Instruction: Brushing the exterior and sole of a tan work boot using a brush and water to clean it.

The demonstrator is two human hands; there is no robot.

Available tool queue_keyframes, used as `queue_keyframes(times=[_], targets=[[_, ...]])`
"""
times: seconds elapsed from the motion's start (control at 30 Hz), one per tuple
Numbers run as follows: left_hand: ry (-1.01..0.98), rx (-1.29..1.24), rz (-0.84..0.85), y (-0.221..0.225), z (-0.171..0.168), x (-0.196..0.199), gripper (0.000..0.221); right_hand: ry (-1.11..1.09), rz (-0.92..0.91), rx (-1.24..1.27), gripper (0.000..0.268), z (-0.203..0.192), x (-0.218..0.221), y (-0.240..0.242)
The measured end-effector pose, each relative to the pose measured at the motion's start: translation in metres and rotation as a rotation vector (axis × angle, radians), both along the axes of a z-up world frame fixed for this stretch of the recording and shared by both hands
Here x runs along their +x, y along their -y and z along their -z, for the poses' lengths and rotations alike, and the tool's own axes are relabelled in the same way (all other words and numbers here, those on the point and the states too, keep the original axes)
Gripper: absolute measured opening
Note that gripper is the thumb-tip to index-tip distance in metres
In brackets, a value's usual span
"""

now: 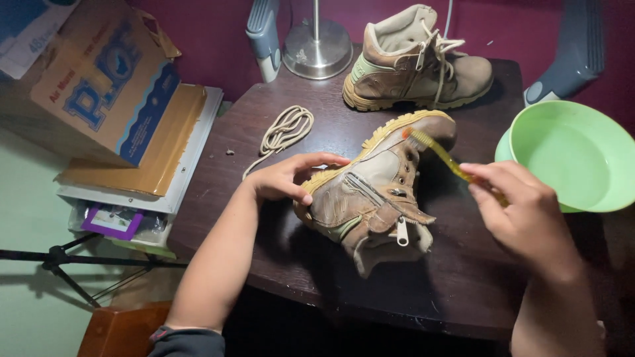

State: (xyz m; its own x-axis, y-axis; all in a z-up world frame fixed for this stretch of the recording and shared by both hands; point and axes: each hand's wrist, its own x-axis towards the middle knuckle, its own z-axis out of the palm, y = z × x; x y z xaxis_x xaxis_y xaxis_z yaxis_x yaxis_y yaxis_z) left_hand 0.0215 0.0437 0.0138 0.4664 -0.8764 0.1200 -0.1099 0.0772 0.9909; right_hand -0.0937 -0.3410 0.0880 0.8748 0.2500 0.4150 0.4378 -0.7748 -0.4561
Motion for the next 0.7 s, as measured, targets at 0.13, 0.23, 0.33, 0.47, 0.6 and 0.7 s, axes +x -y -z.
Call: queue_keyframes(times=[0.13, 0.23, 0.33, 0.47, 0.6, 0.7], targets=[[-0.105, -0.056, 0.03, 0.0, 0.006, 0.003, 0.094, -0.056, -0.071, -0.002, 0.031, -0.004, -0.001, -0.011], [-0.138, -0.116, 0.043, -0.004, 0.016, 0.004, 0.097, -0.133, -0.133, 0.052, 0.035, -0.008, -0.002, -0.017], [-0.356, -0.173, 0.015, -0.005, 0.028, 0.005, 0.099, -0.289, -0.192, 0.243, 0.031, -0.005, 0.0, -0.018], [-0.512, -0.199, -0.077, 0.0, 0.027, 0.004, 0.085, -0.221, -0.089, 0.335, 0.031, 0.009, 0.008, -0.021], [-0.387, -0.048, -0.224, 0.011, 0.021, 0.001, 0.093, -0.207, -0.076, 0.311, 0.031, 0.01, 0.011, -0.022], [0.014, -0.208, -0.243, 0.022, 0.031, 0.002, 0.102, -0.183, -0.072, 0.269, 0.03, 0.012, 0.012, -0.018]])
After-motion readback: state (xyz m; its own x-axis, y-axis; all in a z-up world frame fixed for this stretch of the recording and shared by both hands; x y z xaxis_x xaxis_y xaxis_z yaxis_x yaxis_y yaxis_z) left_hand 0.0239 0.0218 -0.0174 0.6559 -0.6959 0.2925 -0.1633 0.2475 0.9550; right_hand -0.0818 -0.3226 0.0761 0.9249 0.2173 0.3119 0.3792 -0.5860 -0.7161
